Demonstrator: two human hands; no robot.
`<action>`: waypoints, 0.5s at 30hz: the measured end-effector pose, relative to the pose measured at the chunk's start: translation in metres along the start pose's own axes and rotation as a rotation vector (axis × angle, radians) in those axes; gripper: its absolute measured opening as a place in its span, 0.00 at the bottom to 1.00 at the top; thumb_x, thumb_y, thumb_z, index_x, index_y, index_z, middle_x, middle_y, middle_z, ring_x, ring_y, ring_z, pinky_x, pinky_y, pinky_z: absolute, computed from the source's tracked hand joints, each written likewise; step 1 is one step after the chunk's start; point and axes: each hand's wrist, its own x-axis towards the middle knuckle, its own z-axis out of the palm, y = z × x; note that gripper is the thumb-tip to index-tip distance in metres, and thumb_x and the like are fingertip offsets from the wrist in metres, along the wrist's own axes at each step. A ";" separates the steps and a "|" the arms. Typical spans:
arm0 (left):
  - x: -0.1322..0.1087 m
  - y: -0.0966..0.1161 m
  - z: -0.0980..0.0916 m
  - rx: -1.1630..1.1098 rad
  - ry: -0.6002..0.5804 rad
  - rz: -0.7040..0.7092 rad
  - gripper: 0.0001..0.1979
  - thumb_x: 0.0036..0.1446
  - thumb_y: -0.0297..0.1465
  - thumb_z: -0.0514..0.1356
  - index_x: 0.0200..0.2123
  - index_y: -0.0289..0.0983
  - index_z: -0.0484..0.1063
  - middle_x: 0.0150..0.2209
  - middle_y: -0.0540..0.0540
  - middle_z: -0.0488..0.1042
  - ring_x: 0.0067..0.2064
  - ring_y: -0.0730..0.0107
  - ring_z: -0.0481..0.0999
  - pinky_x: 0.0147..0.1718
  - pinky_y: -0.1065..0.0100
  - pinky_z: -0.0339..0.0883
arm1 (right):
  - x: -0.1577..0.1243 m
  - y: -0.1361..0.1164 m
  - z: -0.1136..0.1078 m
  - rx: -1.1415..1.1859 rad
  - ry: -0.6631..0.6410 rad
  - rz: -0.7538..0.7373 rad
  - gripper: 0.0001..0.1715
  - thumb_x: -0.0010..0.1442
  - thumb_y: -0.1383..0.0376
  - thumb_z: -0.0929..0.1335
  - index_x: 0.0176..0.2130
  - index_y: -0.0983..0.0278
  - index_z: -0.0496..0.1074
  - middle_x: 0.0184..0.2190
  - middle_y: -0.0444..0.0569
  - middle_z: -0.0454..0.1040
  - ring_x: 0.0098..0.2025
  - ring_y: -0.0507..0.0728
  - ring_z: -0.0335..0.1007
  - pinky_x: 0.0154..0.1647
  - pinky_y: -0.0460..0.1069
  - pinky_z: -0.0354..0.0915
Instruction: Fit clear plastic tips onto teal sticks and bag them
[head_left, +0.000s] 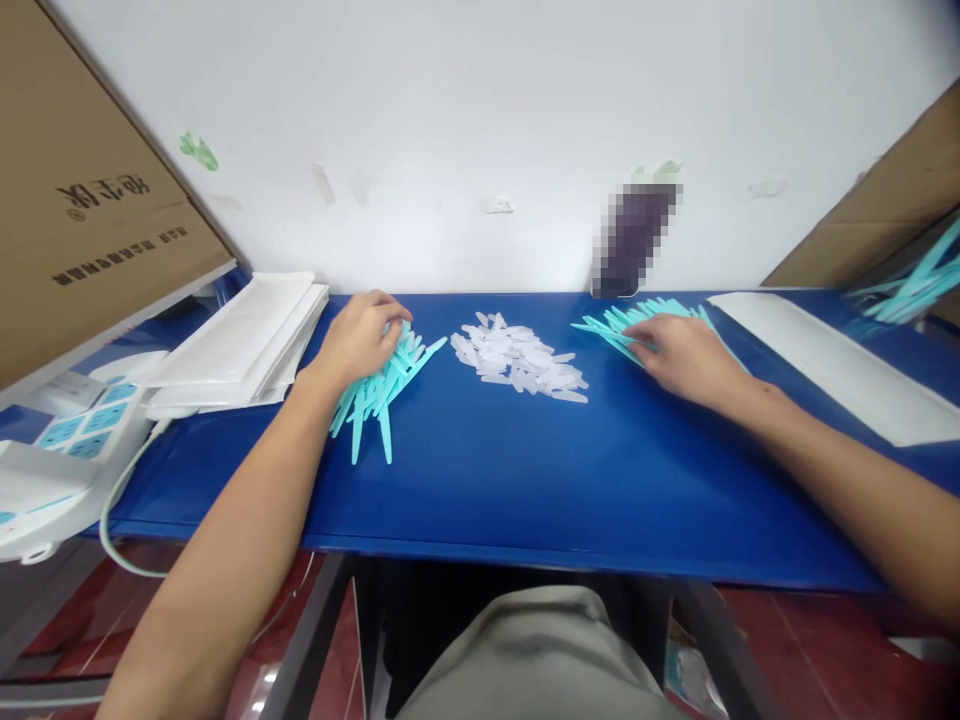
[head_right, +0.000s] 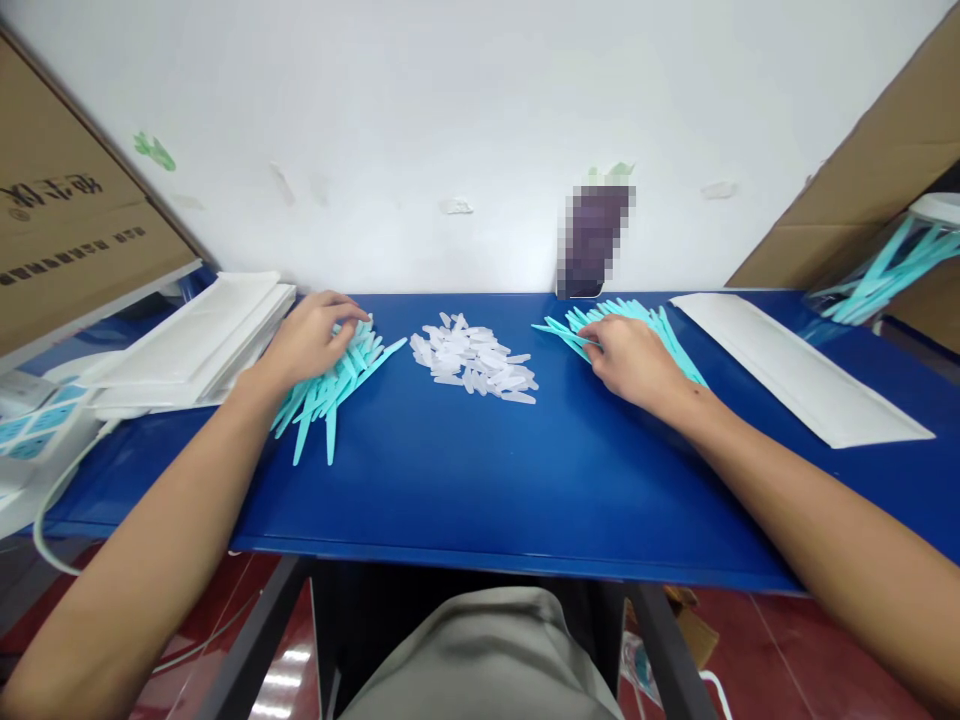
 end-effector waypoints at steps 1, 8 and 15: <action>0.001 0.009 0.001 0.001 -0.014 0.040 0.21 0.67 0.35 0.49 0.49 0.36 0.80 0.53 0.37 0.76 0.56 0.49 0.72 0.56 0.50 0.66 | 0.000 -0.001 -0.001 -0.002 -0.015 0.009 0.21 0.63 0.66 0.63 0.48 0.67 0.82 0.46 0.60 0.83 0.47 0.70 0.80 0.48 0.60 0.72; 0.000 0.042 -0.011 -0.014 -0.166 0.068 0.23 0.69 0.43 0.49 0.39 0.38 0.80 0.33 0.44 0.80 0.33 0.59 0.75 0.33 0.62 0.61 | 0.000 -0.006 -0.004 0.005 -0.048 0.072 0.23 0.63 0.68 0.63 0.51 0.67 0.81 0.45 0.59 0.84 0.49 0.70 0.80 0.50 0.58 0.71; -0.002 0.031 -0.025 -0.051 -0.167 -0.063 0.24 0.69 0.43 0.47 0.31 0.39 0.77 0.23 0.45 0.75 0.29 0.60 0.74 0.32 0.64 0.58 | -0.001 -0.015 -0.010 0.030 0.008 0.117 0.24 0.63 0.67 0.63 0.53 0.67 0.81 0.48 0.58 0.83 0.51 0.71 0.79 0.52 0.60 0.70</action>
